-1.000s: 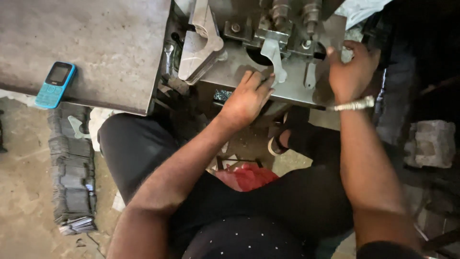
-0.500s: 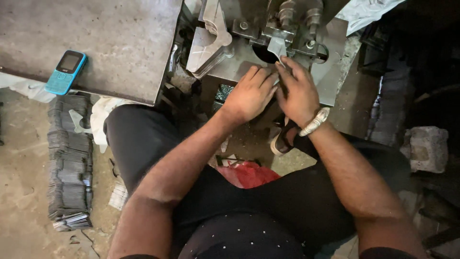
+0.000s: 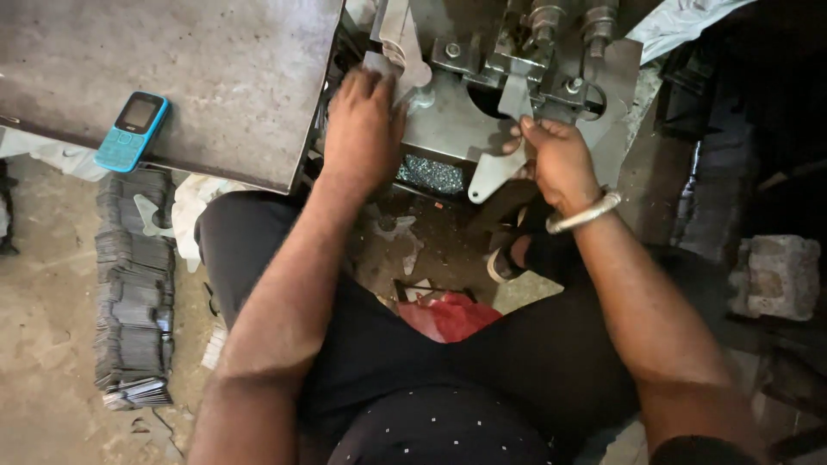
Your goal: The recorder is feeding metal plates into a stamping machine and collecting the processed pieces.
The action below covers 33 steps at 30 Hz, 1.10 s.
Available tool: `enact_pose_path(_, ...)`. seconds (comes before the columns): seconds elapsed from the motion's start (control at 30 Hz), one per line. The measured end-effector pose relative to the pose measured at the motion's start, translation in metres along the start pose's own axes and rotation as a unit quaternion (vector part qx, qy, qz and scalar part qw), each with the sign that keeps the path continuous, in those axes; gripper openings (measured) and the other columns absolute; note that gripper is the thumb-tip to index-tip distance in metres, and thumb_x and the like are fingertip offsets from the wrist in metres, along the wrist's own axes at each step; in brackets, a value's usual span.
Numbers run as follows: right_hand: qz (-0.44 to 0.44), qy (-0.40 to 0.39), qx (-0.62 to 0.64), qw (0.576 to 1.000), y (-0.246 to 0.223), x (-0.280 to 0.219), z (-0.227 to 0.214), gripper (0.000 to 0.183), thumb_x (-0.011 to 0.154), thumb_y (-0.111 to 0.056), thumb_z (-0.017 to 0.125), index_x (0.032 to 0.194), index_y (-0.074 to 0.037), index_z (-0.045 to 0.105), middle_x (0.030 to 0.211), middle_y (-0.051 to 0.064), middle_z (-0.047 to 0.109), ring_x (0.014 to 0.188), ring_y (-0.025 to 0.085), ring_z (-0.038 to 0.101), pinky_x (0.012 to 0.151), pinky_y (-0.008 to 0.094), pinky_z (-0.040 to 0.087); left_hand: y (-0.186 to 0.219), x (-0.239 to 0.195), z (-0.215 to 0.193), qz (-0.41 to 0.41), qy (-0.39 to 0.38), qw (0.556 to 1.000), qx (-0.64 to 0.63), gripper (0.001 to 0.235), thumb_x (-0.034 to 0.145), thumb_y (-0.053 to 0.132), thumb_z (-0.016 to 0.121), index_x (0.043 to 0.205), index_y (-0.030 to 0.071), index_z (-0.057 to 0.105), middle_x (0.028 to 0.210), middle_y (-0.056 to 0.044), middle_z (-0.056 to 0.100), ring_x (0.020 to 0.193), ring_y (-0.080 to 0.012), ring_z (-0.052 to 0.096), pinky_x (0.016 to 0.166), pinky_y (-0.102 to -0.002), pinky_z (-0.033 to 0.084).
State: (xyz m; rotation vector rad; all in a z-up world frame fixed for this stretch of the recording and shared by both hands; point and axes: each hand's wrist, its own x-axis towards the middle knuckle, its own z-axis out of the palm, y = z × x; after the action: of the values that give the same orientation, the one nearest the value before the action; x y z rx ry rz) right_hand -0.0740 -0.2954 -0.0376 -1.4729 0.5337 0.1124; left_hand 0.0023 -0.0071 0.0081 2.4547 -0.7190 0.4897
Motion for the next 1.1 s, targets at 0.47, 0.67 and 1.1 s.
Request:
enact_pose_path(0.47,0.003,-0.009,0.044,0.999,0.000,0.020,0.005,0.022,0.106,-0.027,0.061,0.100,-0.007,0.068,0.085,0.006,0.075,0.068,0.016,0.070,0.054,0.030,0.055,-0.001,0.002,-0.002,0.003,-0.003,0.998,-0.061,0.032,0.098,0.011,0.068,0.129,0.001,0.066,0.115,-0.018,0.066,0.107,-0.0387,0.062,0.095,-0.048,0.050)
enact_pose_path(0.67,-0.017,-0.021,0.065,0.997,0.002,0.014,0.008,0.021,0.107,-0.029,0.060,0.102,-0.010,0.067,0.090,0.005,0.075,0.076,0.015,0.072,0.055,0.027,0.050,0.033,0.002,-0.027,0.005,0.018,0.986,-0.167,0.035,0.101,0.014,0.069,0.133,0.002,0.065,0.116,-0.018,0.065,0.109,-0.0378,0.062,0.095,-0.047,0.053)
enact_pose_path(1.1,0.007,0.101,-0.077,0.992,-0.026,-0.062,-0.050,0.019,0.102,-0.019,0.064,0.109,-0.002,0.070,0.093,0.006,0.076,0.070,0.013,0.071,0.058,0.028,0.059,0.081,-0.019,0.063,0.174,-0.101,0.967,-0.156,0.036,0.098,0.017,0.068,0.130,0.000,0.067,0.117,-0.017,0.062,0.113,-0.0379,0.058,0.106,-0.048,0.046)
